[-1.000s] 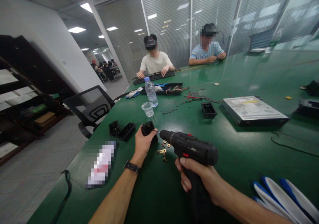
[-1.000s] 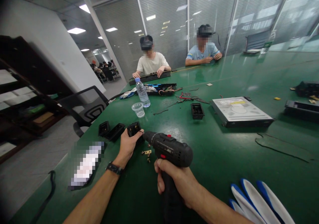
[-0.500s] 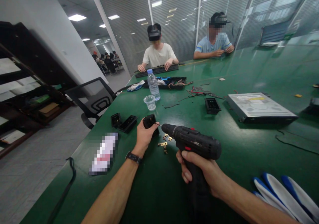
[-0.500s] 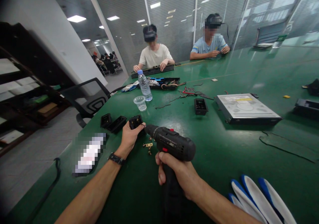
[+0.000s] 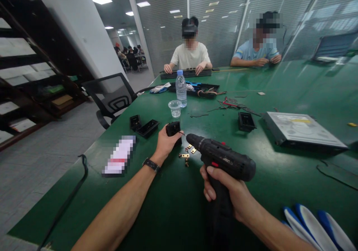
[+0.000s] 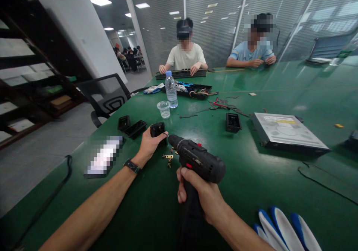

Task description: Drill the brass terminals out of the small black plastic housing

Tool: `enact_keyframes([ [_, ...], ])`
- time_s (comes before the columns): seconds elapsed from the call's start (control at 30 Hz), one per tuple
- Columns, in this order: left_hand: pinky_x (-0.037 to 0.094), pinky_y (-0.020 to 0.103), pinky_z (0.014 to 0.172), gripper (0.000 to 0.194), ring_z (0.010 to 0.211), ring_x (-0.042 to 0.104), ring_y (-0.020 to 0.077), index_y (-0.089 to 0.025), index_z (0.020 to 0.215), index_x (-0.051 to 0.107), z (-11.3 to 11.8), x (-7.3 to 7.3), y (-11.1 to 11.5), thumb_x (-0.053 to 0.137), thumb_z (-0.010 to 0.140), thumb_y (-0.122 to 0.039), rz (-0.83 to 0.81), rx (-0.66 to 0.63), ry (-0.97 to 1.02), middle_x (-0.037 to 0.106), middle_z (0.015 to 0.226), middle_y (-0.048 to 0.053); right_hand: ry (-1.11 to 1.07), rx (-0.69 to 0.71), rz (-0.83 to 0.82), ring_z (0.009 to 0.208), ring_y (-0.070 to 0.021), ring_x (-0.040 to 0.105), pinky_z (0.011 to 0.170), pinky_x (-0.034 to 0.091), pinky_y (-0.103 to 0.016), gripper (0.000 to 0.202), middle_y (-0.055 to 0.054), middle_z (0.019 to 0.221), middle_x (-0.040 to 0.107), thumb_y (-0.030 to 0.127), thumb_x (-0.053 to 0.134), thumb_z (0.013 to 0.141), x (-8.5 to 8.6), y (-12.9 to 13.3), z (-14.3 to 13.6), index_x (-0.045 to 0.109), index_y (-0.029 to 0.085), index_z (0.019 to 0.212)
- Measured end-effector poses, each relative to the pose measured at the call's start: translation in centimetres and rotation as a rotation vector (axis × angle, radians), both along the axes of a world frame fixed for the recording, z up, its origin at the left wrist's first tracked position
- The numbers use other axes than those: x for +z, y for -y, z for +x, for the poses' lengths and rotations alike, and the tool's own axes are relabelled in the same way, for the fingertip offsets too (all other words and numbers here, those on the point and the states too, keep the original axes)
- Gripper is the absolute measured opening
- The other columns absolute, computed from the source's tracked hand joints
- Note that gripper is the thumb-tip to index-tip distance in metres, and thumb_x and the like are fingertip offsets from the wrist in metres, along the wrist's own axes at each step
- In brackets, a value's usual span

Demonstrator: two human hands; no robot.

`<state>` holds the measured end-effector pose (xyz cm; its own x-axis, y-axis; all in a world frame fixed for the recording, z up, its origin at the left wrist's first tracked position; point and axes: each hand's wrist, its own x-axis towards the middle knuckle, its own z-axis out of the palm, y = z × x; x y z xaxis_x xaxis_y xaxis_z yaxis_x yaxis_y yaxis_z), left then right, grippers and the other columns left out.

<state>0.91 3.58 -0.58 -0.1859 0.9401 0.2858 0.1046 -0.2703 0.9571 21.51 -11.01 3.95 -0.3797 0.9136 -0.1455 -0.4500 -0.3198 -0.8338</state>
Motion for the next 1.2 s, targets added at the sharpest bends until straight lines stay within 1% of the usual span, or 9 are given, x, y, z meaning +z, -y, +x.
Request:
enact_keyframes([
  [0.27,0.048,0.025,0.072,0.037,0.072,0.054,0.0113,-0.015,0.089,0.061,0.03,0.11,0.06,0.08,0.064,-0.036,0.003,0.004,-0.026,0.06,0.081,0.0,0.0,0.009,0.012,0.046,-0.0129,0.051,0.055,0.044,-0.028,0.021,0.0,0.05,0.055,0.032,0.057,0.09,-0.13,0.15,-0.05,0.062,0.014,0.081],
  [0.43,0.048,0.025,0.072,0.037,0.073,0.054,0.0123,-0.015,0.089,0.062,0.05,0.25,0.17,0.079,0.064,-0.037,0.0,-0.008,-0.025,0.06,0.081,0.001,0.013,-0.003,0.014,0.045,-0.013,0.05,0.054,0.043,-0.028,0.022,0.0,0.049,0.055,0.033,0.058,0.088,0.08,0.04,-0.05,0.061,0.014,0.079],
  [0.7,0.048,0.025,0.069,0.037,0.07,0.056,0.0125,-0.015,0.086,0.064,0.28,0.63,0.35,0.081,0.06,-0.034,-0.018,0.012,0.029,0.063,0.079,0.001,-0.01,0.004,0.003,0.046,-0.0137,0.051,0.055,0.043,-0.029,0.022,0.0,0.049,0.055,0.035,0.059,0.087,-0.32,-0.07,0.03,0.061,0.014,0.082],
  [0.8,0.048,0.025,0.069,0.038,0.071,0.056,0.0123,-0.014,0.087,0.064,0.26,0.5,0.25,0.081,0.06,-0.034,-0.001,0.012,0.019,0.062,0.08,0.001,-0.014,0.011,-0.004,0.047,-0.0137,0.051,0.055,0.043,-0.029,0.022,0.0,0.048,0.055,0.035,0.059,0.087,-0.29,-0.11,-0.03,0.061,0.014,0.08],
  [1.0,0.048,0.026,0.071,0.041,0.074,0.056,0.0128,-0.014,0.092,0.064,0.06,0.12,-0.03,0.081,0.061,-0.034,-0.009,-0.002,0.013,0.063,0.084,0.002,-0.009,0.02,0.005,0.046,-0.0134,0.05,0.054,0.042,-0.028,0.02,0.0,0.048,0.055,0.033,0.056,0.088,-0.21,-0.12,0.09,0.061,0.014,0.083],
  [1.2,0.048,0.025,0.07,0.038,0.074,0.056,0.0133,-0.014,0.089,0.063,0.25,0.33,0.12,0.081,0.061,-0.034,0.001,0.006,0.02,0.064,0.083,0.002,-0.001,0.01,0.003,0.046,-0.0138,0.05,0.055,0.043,-0.029,0.019,0.0,0.048,0.054,0.031,0.057,0.088,0.15,0.1,0.05,0.061,0.014,0.079],
])
